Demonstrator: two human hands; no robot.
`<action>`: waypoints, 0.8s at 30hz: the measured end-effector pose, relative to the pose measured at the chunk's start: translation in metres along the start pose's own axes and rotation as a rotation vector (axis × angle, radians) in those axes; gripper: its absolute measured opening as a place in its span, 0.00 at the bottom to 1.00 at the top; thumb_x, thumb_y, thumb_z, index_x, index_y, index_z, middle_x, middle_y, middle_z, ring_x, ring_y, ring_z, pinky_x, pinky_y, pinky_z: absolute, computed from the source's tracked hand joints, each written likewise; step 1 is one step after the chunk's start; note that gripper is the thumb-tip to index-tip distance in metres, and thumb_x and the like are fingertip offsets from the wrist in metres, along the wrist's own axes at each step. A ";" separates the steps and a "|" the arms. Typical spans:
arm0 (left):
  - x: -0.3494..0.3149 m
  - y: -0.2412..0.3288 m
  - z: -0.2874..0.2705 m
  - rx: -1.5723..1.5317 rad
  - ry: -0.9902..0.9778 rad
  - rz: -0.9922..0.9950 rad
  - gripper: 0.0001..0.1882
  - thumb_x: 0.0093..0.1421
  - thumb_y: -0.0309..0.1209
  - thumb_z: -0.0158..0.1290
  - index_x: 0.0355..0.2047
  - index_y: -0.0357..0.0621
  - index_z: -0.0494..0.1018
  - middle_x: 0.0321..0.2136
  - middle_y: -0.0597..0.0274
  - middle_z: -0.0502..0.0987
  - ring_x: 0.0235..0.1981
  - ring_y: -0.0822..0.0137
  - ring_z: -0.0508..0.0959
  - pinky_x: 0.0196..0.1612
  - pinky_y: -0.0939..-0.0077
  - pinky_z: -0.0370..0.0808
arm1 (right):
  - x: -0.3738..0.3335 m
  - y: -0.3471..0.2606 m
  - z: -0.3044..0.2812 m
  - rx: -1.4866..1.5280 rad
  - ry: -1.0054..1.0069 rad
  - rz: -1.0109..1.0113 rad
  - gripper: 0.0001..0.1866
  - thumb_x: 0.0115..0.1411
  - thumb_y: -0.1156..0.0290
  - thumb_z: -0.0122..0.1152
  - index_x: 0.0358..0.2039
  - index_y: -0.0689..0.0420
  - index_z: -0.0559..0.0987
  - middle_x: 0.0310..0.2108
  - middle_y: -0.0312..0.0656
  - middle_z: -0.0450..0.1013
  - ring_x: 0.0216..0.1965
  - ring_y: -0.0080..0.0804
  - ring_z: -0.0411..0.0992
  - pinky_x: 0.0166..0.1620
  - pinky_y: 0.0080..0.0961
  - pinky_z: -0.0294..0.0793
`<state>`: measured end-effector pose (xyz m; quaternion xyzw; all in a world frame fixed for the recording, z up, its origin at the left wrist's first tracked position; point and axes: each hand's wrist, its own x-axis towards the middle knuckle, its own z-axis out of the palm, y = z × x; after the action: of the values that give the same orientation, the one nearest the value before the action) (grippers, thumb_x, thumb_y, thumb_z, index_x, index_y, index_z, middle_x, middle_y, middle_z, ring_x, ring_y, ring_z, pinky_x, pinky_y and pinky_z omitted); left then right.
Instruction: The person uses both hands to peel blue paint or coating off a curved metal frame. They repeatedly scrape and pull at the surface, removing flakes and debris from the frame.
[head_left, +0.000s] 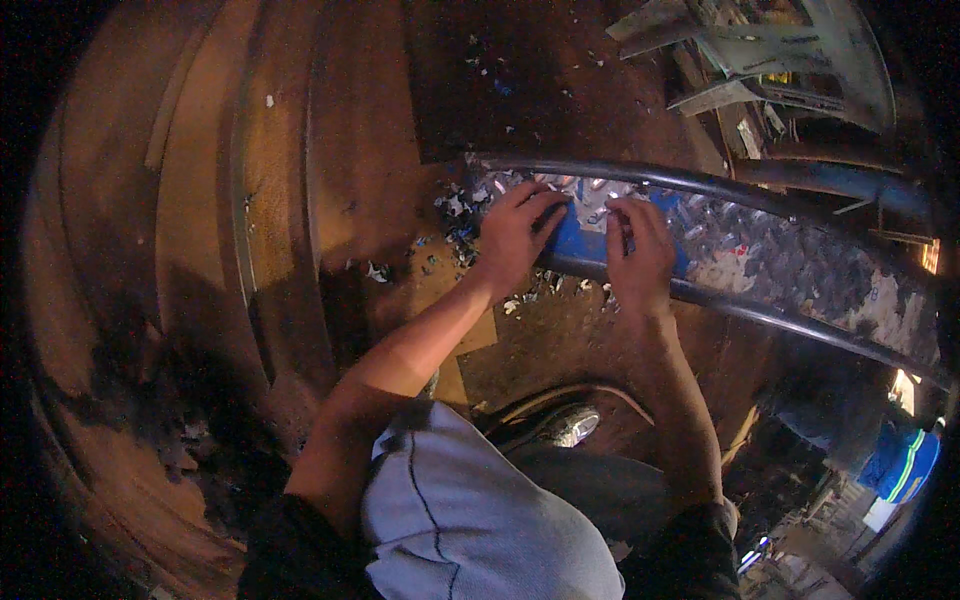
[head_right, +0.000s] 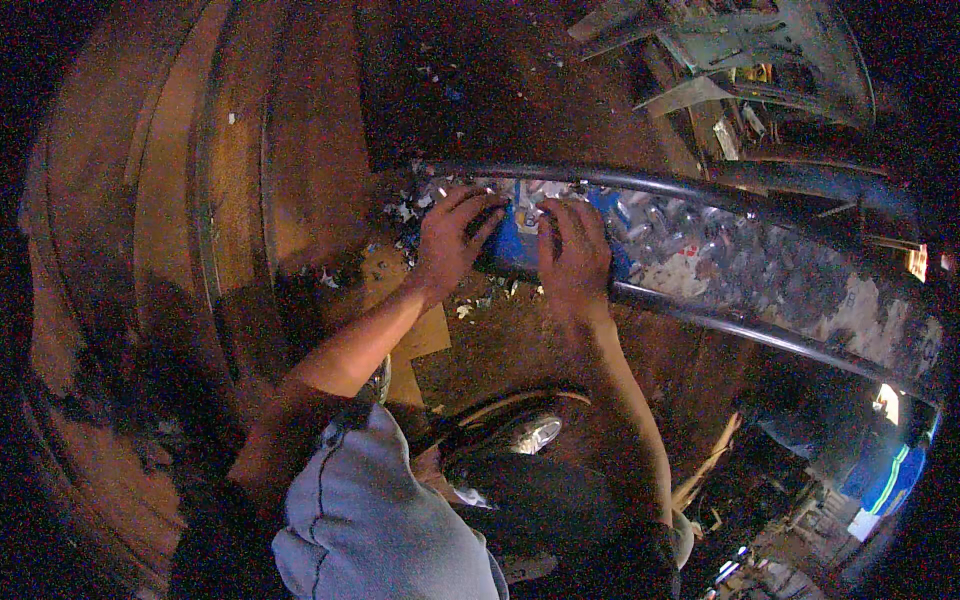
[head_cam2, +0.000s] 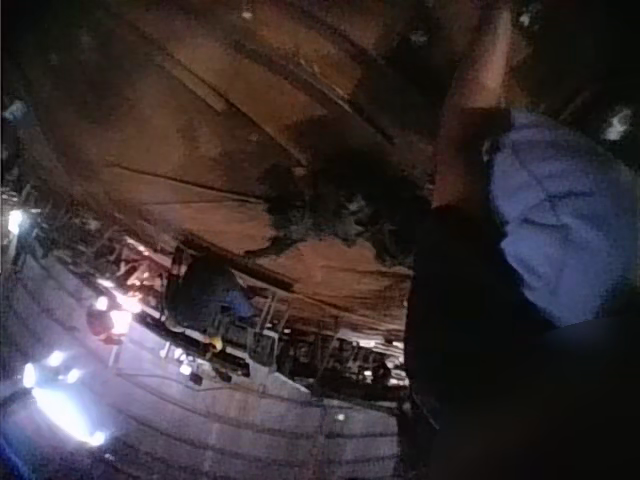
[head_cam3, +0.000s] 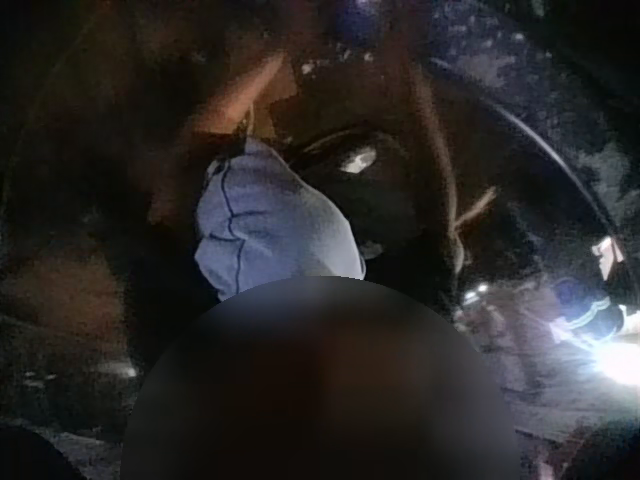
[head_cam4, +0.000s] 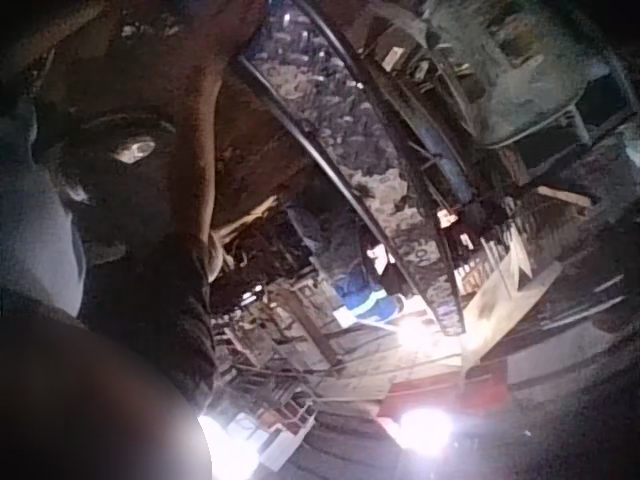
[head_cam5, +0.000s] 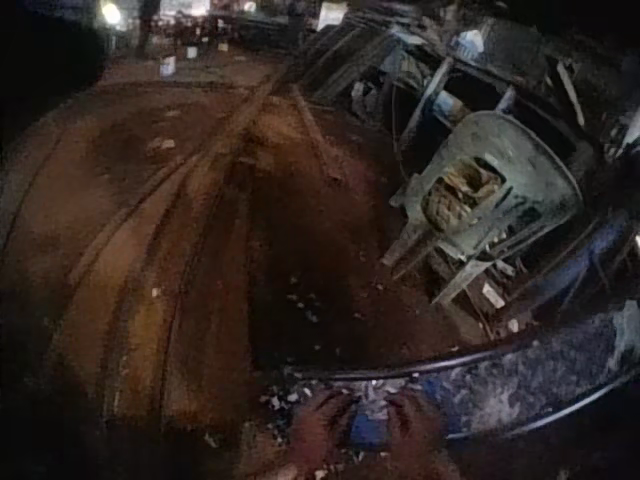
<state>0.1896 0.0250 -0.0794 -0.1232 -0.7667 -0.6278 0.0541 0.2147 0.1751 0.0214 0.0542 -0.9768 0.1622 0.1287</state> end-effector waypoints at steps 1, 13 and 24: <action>0.000 0.000 0.001 0.006 0.003 0.012 0.10 0.57 0.27 0.58 0.40 0.42 0.78 0.37 0.53 0.77 0.39 0.51 0.78 0.43 0.62 0.76 | -0.001 0.000 -0.002 0.007 -0.018 0.032 0.10 0.58 0.79 0.59 0.41 0.58 0.79 0.40 0.43 0.75 0.36 0.37 0.76 0.40 0.29 0.76; -0.005 0.008 0.008 0.021 0.025 -0.014 0.09 0.60 0.28 0.56 0.41 0.43 0.76 0.37 0.52 0.77 0.38 0.48 0.78 0.40 0.61 0.75 | 0.025 -0.002 -0.008 -0.200 -0.306 -0.179 0.13 0.54 0.77 0.57 0.41 0.61 0.78 0.40 0.50 0.74 0.43 0.50 0.73 0.46 0.40 0.77; -0.007 0.000 0.010 -0.070 0.015 -0.013 0.10 0.61 0.28 0.53 0.42 0.41 0.72 0.38 0.48 0.73 0.37 0.43 0.75 0.38 0.55 0.72 | 0.041 -0.041 0.016 -0.634 -0.568 -0.305 0.09 0.51 0.70 0.60 0.31 0.58 0.83 0.37 0.47 0.76 0.42 0.46 0.75 0.38 0.40 0.82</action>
<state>0.1967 0.0334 -0.0832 -0.1152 -0.7445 -0.6556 0.0516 0.1781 0.1286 0.0304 0.1979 -0.9557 -0.1870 -0.1117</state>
